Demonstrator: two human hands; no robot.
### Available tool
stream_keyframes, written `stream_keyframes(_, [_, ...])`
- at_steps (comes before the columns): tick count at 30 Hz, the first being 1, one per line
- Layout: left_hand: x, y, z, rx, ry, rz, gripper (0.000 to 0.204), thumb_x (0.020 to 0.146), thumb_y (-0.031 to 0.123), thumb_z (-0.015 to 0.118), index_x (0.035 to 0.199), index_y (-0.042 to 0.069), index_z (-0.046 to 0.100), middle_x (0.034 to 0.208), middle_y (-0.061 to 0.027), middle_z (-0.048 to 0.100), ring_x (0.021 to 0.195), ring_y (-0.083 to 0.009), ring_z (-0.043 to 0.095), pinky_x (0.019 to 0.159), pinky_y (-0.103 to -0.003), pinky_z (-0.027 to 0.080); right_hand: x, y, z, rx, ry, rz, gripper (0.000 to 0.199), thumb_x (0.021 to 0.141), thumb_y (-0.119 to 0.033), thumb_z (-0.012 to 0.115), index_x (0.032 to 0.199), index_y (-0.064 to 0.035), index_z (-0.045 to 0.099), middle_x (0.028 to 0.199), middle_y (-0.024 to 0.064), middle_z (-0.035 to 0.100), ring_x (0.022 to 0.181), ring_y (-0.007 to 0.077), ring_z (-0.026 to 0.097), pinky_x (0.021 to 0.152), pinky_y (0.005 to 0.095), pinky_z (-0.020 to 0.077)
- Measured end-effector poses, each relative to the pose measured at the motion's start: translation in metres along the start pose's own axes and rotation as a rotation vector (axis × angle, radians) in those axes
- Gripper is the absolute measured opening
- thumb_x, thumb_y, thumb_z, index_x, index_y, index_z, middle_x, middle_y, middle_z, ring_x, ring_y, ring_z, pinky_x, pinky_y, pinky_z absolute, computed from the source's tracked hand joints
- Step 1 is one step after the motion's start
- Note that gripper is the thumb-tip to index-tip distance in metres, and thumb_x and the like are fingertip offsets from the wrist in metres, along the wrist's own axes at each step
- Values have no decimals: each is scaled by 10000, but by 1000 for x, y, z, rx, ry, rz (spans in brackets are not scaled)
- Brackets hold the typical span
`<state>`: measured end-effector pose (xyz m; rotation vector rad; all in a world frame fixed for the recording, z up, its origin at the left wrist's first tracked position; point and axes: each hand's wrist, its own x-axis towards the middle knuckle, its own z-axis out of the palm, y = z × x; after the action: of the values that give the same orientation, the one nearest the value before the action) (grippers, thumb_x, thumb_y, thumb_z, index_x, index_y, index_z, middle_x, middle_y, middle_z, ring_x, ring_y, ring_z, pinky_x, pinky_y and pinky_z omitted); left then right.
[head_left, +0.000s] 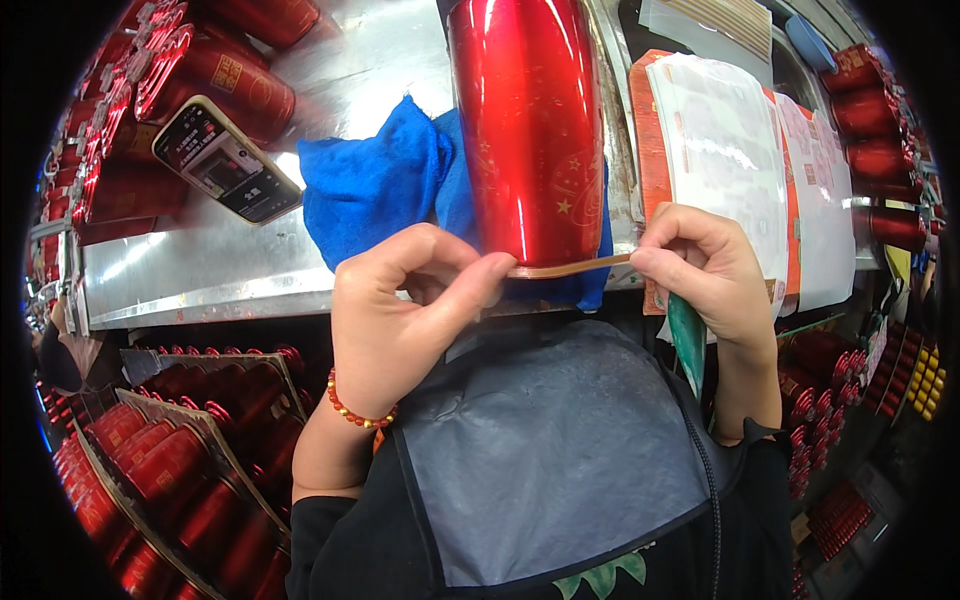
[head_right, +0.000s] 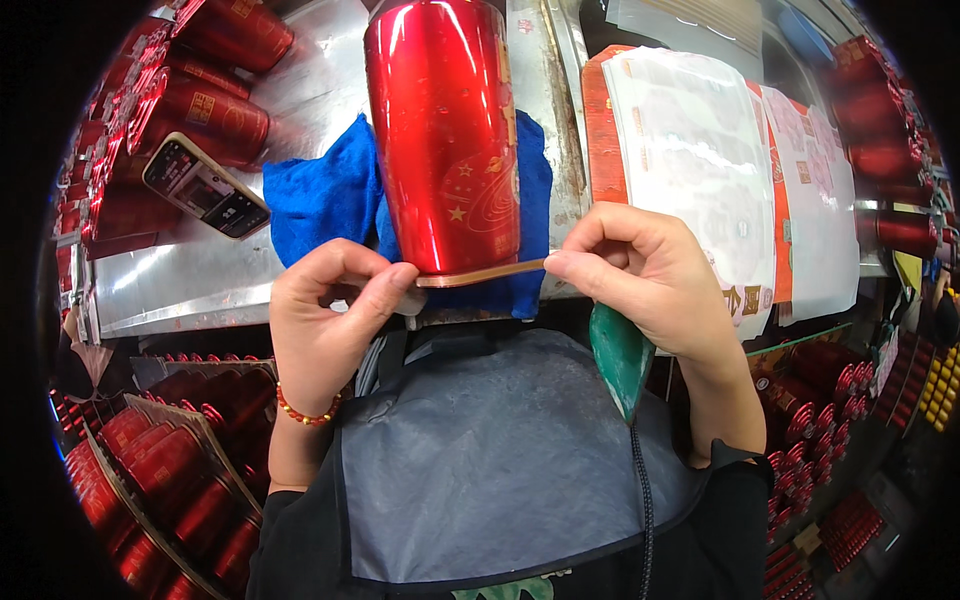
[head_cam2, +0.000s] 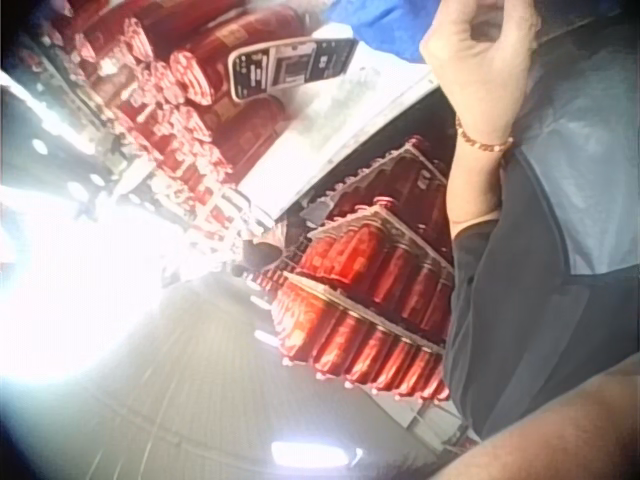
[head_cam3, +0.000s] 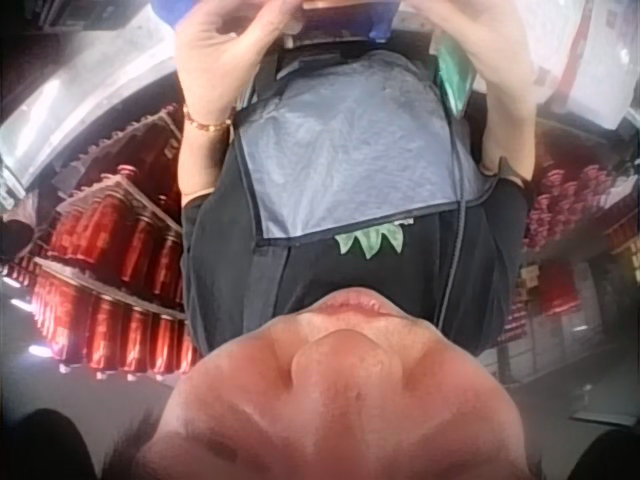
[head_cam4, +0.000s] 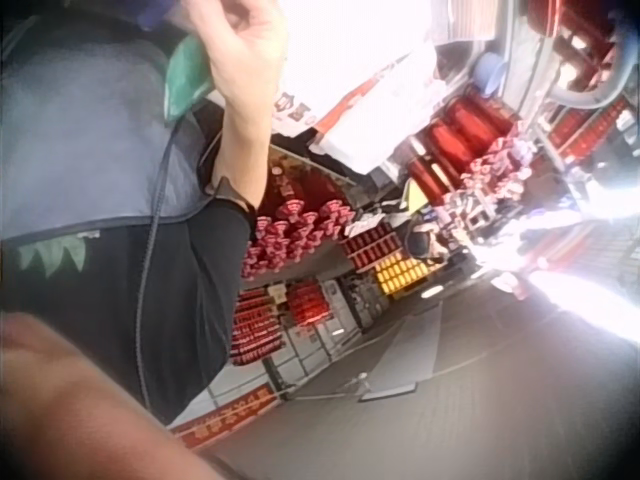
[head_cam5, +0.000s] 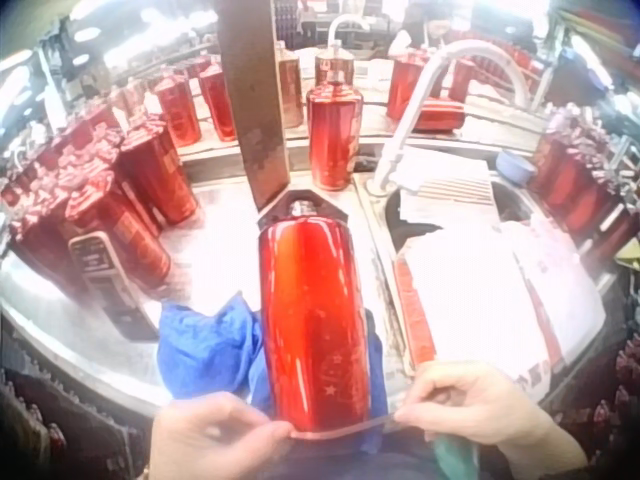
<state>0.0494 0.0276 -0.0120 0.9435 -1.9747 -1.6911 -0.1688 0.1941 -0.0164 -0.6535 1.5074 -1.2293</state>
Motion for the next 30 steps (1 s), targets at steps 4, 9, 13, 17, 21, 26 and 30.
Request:
stream_keyframes(4, [-3, -16, -7, 70, 148, 227, 95, 886, 27, 765, 973, 24, 726, 904, -38, 742, 724, -73, 593, 663, -205, 471, -1, 0, -2, -15, 20, -28, 70, 946, -44, 715, 910, -3, 671, 785, -38, 617, 676, 2, 545, 588, 170, 426])
stream_keyframes(9, [-3, -20, -1, 392, 161, 391, 648, 784, 198, 859, 1366, 74, 602, 1407, -113, 581, 1170, -262, 479, 995, -338, 408, -4, -3, -1, -38, 49, -15, 74, 943, -41, 717, 909, 6, 670, 761, -14, 611, 626, 35, 577, 556, 195, 489])
stream_keyframes(13, [1, -31, 10, 335, 98, 364, 867, 802, 272, 862, 1510, 22, 428, 1536, -159, 447, 1324, -305, 410, 1115, -389, 322, -6, -2, 0, -3, 65, -23, 71, 944, -36, 712, 910, 9, 670, 765, 3, 617, 613, 52, 590, 554, 197, 495])
stream_keyframes(17, [4, -32, 14, 330, 82, 352, 873, 810, 276, 856, 1515, 9, 416, 1510, -172, 460, 1340, -313, 405, 1135, -409, 306, -7, 2, -2, 13, 72, -32, 69, 948, -37, 707, 913, 11, 671, 768, 9, 621, 613, 55, 595, 549, 197, 494])
stream_keyframes(21, [5, -33, 16, 292, 71, 335, 865, 818, 284, 849, 1514, 5, 415, 1484, -172, 476, 1340, -314, 409, 1143, -422, 298, -7, 2, -2, 2, 77, -23, 71, 948, -41, 709, 917, 12, 674, 768, 5, 619, 611, 52, 592, 547, 194, 490])
stream_keyframes(26, [5, -36, 16, 262, 70, 342, 881, 812, 329, 852, 1511, 10, 422, 1493, -172, 473, 1325, -321, 421, 1144, -425, 296, -4, 7, -2, -3, 73, -21, 79, 950, -56, 716, 921, 7, 678, 767, -10, 608, 633, 34, 569, 547, 188, 477])
stream_keyframes(30, [-3, -36, 10, 471, 145, 604, 736, 800, 378, 859, 1396, 43, 587, 1407, -125, 581, 1271, -310, 477, 1125, -423, 331, -3, 10, -1, 8, 79, -15, 78, 953, -69, 716, 924, -4, 684, 770, -25, 604, 658, 22, 556, 556, 180, 460])
